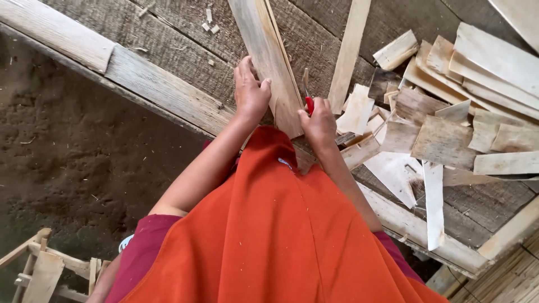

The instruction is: The person uses a red utility knife to shave thin strips from several wooden planks on a workbench. They repeatedly hold each plank with one hand and scrape along its length with the knife, producing wood shavings that accumulate on the bench.

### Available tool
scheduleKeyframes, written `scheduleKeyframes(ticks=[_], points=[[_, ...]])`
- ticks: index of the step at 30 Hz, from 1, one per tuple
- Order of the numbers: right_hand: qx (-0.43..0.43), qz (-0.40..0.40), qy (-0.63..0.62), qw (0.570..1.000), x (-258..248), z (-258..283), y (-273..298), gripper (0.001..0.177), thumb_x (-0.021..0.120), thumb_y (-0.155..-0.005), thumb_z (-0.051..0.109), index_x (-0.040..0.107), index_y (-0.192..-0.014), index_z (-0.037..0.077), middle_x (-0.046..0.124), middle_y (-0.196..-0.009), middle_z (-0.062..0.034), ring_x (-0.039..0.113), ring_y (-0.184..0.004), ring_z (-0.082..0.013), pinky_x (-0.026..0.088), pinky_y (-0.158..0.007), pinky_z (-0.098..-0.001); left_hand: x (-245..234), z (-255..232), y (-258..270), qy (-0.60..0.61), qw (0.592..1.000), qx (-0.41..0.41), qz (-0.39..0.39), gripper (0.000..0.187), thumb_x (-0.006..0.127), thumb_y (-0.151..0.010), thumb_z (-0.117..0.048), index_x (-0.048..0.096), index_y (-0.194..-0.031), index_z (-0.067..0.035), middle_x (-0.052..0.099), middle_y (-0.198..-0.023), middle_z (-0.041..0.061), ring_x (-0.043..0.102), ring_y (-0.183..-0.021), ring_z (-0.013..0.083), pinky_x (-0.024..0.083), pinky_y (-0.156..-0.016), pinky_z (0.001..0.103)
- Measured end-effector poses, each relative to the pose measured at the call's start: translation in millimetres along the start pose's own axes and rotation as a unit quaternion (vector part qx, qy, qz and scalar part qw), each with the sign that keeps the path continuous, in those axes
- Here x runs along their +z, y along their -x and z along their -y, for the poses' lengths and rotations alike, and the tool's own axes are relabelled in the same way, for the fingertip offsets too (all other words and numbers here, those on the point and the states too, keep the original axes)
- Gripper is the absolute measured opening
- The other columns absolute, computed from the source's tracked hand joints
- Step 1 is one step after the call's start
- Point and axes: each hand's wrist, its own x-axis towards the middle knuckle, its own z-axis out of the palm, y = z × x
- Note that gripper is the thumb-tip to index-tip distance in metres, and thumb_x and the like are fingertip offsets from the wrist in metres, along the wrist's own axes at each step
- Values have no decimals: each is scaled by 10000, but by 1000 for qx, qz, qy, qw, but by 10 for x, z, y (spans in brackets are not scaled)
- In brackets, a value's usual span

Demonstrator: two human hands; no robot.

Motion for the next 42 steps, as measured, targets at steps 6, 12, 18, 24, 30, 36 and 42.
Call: scheduleKeyframes(ticks=[6,12,18,24,30,36,42], points=[[73,49,-140,986,-316,233,133,207,771,-855,214,610,-976,165,701,-891,-75,711,-917,-335,545,-790,-460,284,353,-375,40,990,-131,11,614,839,-739,-441,508,-1245,-331,723,-896,-135,754,-933,121,578,-859,364],[68,-91,-29,993,-664,-1,313,330,758,-897,133,580,-1166,63,603,-1025,-199,669,-923,-432,553,-781,-529,131,293,-284,312,945,-93,17,252,679,-864,-136,622,-1104,-83,733,-886,92,706,-832,197,584,-719,383],[127,19,-168,977,-1095,769,394,503,450,-1077,51,327,-1542,197,595,-1105,-223,670,-815,-293,550,-728,-364,5,84,-119,441,886,-102,101,284,601,-953,-104,477,-1208,-97,700,-996,67,652,-861,184,604,-672,375],[137,88,-137,977,-999,524,161,623,434,-1066,95,266,-1616,334,486,-1460,-319,641,-696,-157,540,-618,-287,-30,74,-186,478,874,-1,86,264,550,-981,-85,464,-1231,-78,702,-1051,154,664,-899,237,605,-720,440],[-9,-14,-351,936,-962,674,-85,309,675,-1018,220,636,-1287,73,673,-833,-162,612,-429,-163,550,-377,-263,-232,-353,-62,321,935,151,-2,209,539,-994,-50,515,-1169,-161,673,-1125,153,702,-873,238,628,-649,343],[-101,-41,-507,855,-1043,1144,-398,434,709,-1027,263,546,-1351,25,682,-1011,-104,623,-584,-65,546,-529,-220,-511,-772,330,125,925,358,34,542,696,-984,-233,476,-1465,-112,525,-1446,183,635,-1142,347,618,-875,449],[-102,-71,-503,855,-947,1100,-441,277,680,-968,28,612,-1216,-76,662,-791,-171,614,-446,-170,515,-400,-282,-196,-276,-89,27,880,473,-26,497,750,-879,-132,649,-1359,-211,606,-1369,39,588,-1204,297,445,-1082,393]])
